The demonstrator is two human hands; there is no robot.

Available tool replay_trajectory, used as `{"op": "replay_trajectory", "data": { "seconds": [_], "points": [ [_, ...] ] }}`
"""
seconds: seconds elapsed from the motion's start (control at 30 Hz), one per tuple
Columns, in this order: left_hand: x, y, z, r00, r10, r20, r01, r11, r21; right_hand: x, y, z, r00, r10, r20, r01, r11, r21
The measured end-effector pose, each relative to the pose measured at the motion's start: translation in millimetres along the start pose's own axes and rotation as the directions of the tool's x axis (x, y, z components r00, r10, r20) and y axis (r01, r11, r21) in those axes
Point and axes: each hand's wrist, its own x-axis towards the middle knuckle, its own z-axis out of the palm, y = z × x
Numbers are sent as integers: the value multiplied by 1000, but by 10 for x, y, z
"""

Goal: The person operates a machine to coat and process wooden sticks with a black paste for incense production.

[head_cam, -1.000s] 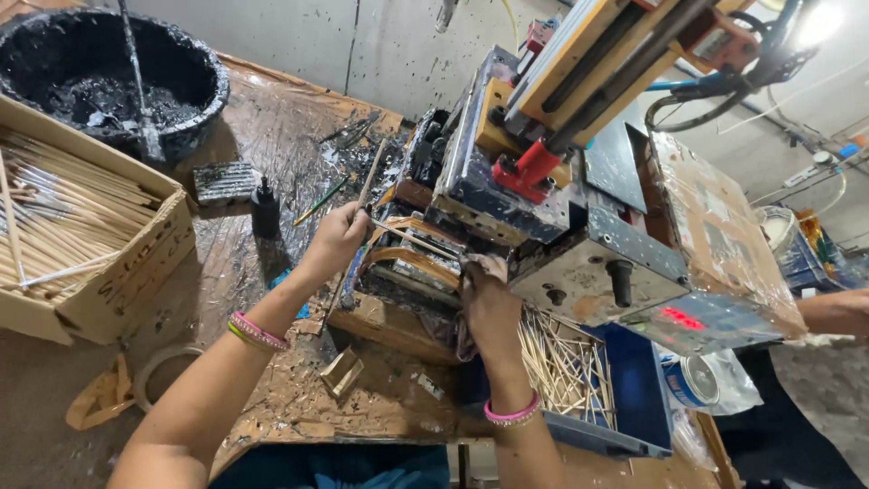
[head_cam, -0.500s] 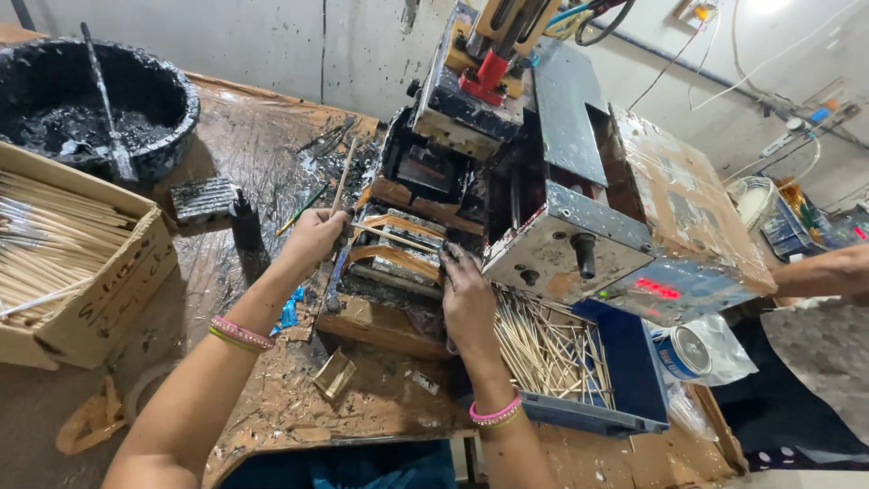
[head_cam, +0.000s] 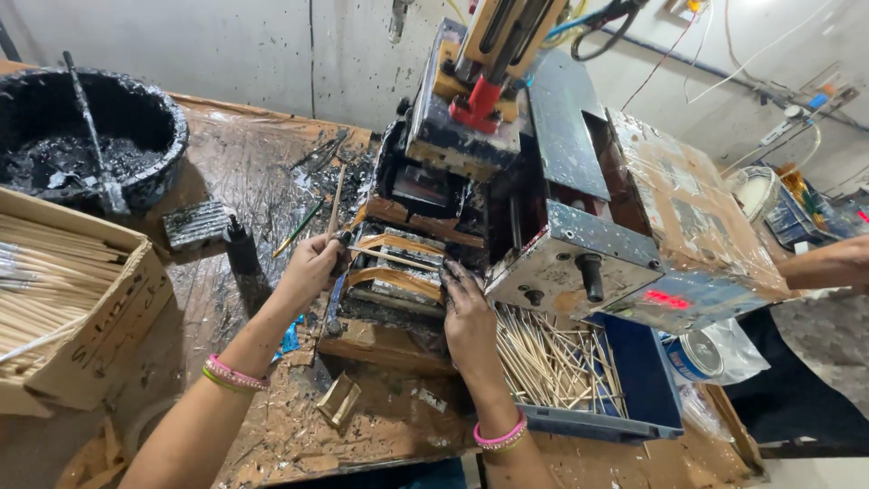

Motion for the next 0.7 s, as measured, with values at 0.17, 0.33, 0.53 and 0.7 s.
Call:
{"op": "replay_trajectory", "data": {
  "seconds": [0.17,0.33,0.53,0.7],
  "points": [
    [25,69,-13,996,-89,1,89,996,-22,-15,120,55,996,-54,-68,56,998,32],
    [88,-22,-33,995,-100,13,100,994,-31,56,23,-82,1000,4,21,-4,1000,-10],
    [23,43,-41,989,-146,-11,145,986,-77,207,149,-61,993,-26,115,56,964,-261],
    [-468,245,-95,990,-137,-12,133,975,-178,-2,67,-126,993,-100,63,113,961,-252]
  ]
}}
